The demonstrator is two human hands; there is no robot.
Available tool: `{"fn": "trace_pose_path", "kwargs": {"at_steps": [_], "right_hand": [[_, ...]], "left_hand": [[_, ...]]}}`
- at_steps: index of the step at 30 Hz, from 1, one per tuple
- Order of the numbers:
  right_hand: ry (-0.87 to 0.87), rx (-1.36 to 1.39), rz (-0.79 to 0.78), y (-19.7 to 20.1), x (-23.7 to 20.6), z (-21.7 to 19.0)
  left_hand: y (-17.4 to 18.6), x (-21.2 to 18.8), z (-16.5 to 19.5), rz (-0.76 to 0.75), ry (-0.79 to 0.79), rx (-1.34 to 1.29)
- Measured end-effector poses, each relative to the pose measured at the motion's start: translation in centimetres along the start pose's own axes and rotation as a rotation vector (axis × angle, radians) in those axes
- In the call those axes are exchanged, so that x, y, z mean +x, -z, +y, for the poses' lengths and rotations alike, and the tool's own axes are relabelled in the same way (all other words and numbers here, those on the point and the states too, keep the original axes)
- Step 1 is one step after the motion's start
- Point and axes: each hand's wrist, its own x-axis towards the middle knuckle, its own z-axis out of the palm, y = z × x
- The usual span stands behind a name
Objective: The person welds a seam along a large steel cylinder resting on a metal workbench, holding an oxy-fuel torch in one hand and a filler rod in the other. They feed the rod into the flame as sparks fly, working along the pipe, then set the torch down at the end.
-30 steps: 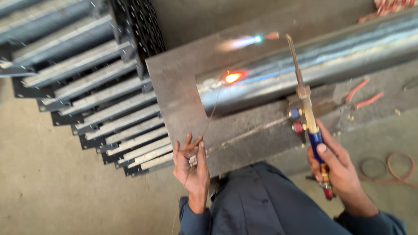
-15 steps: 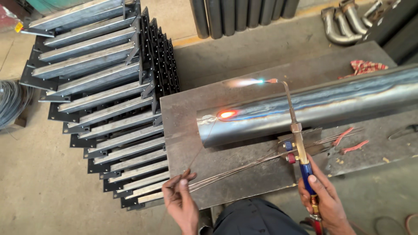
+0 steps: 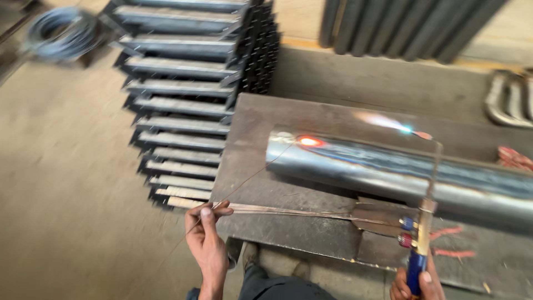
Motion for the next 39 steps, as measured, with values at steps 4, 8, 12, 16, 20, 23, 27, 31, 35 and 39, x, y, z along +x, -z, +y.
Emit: {"fn": "trace_pose_path", "kwargs": {"at_steps": [4,8,12,16,20,23,27,31,35,39], "right_hand": [[-0.098,0.082,-0.131,1.5,1.5,-0.5],[-0.109,0.013,-0.04,0.4,1.8,-0.7],[-0.097,0.036,-0.108,-1.6,2.4,-0.8],[-0.124,0.048,-0.159,-3.0,2.3,-0.6],[-0.092,0.071,-0.186,-4.7,1.6,0.3],[-0.1,0.198,-0.311,-6.4,1.7,1.5],[-0.155,0.324,-0.413,-8.6,1.4,3.0],[-0.074,0.071,-0.08,-10.4,-1.8,4.9],[-0.094,0.152,0.036,-11.8,-3.8,8.2],[-0.028,-0.151,0.433,-12.0,-7.4,10.2]], "left_hand": [[0.9,-1.7,1.0,0.048,-0.02,0.077],[1.6,-3.0,1.8,0.087,0.002,0.091],[2.4,-3.4,2.4,0.069,0.002,0.081],[3.5,-3.1,3.2,-0.003,0.009,0.023],[5.5,-2.4,3.8,-0.112,0.054,0.037],[7.7,-1.9,4.1,-0.199,0.075,0.022],[10.6,-1.8,4.7,-0.322,0.044,-0.079],[13.5,-1.6,5.7,-0.424,0.096,-0.111],[15.5,-0.6,6.7,-0.518,0.116,-0.083],[16.1,0.4,6.6,-0.57,0.212,-0.134]]}}
